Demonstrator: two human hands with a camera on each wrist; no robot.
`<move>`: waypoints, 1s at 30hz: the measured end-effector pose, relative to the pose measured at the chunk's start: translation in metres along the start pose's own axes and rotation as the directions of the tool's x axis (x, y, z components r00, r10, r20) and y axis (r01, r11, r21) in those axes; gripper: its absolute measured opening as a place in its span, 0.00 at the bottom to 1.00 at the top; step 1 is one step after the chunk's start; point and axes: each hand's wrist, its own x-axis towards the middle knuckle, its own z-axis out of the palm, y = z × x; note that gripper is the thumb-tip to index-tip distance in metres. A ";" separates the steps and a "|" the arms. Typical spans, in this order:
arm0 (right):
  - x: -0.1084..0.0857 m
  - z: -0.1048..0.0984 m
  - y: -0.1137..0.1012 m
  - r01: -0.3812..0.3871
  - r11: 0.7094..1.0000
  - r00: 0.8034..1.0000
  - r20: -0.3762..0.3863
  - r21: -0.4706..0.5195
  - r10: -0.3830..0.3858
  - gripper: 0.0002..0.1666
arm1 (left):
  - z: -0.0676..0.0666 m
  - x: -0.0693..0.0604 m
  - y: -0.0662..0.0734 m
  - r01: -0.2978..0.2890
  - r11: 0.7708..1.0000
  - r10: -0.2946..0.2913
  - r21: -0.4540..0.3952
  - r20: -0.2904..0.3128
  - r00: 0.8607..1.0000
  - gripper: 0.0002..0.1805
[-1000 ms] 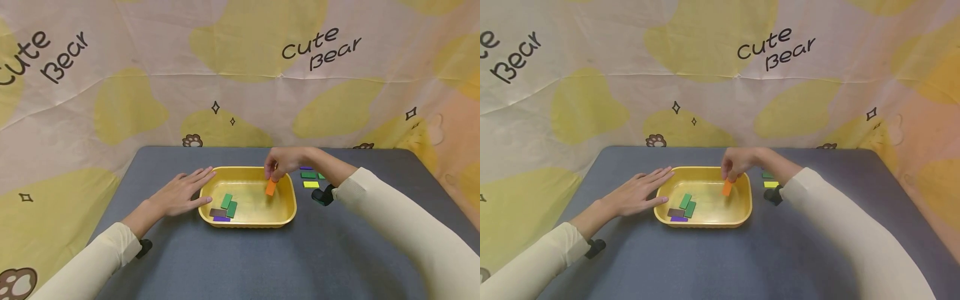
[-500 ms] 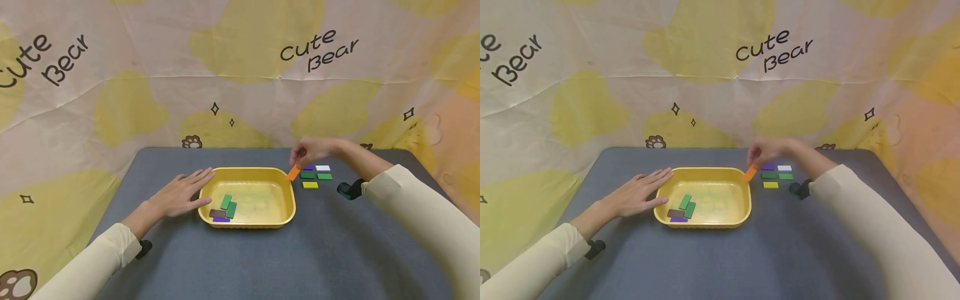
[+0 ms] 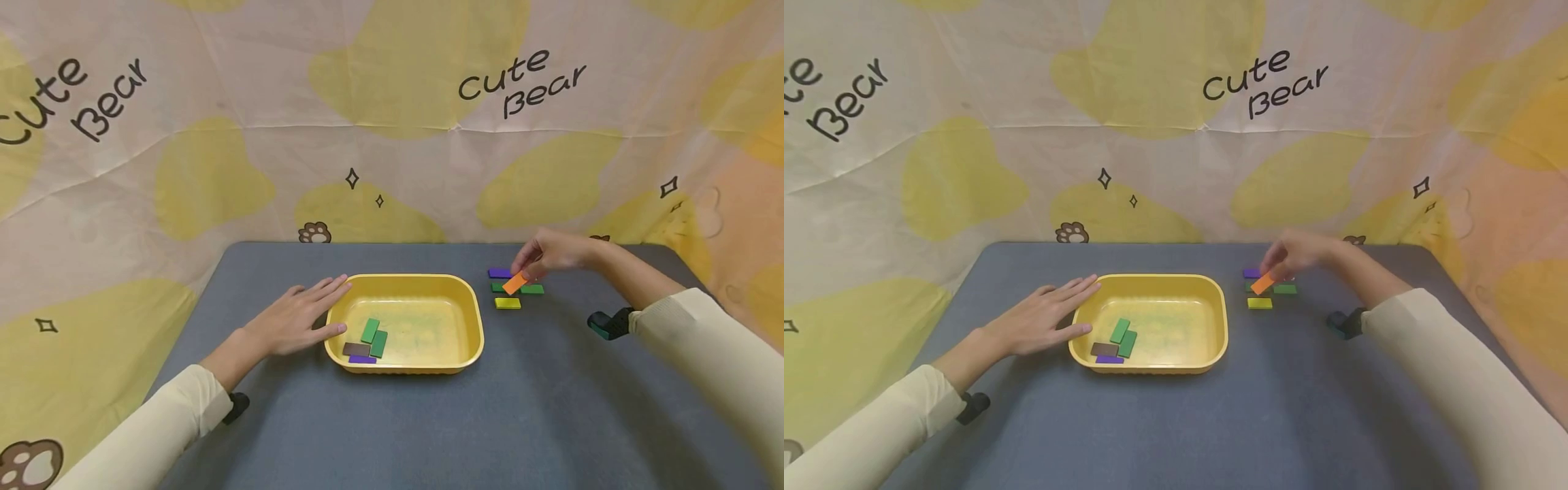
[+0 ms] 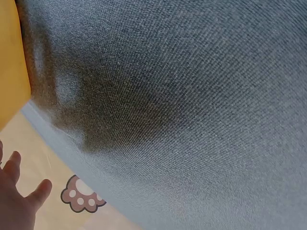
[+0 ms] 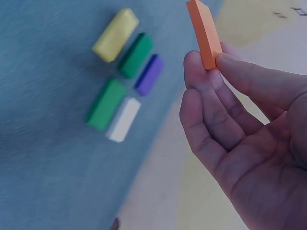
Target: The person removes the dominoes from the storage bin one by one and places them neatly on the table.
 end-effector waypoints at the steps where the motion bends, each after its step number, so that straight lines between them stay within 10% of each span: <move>1: -0.002 0.002 0.005 -0.008 1.000 1.000 -0.008 0.005 0.008 0.11 | 0.000 0.000 0.000 0.002 1.000 -0.002 -0.001 0.002 1.000 0.44; 30: -0.019 0.029 0.084 -0.096 0.982 0.991 -0.074 0.162 0.109 0.12 | 0.000 0.000 0.000 -0.003 1.000 0.003 0.007 0.000 1.000 0.44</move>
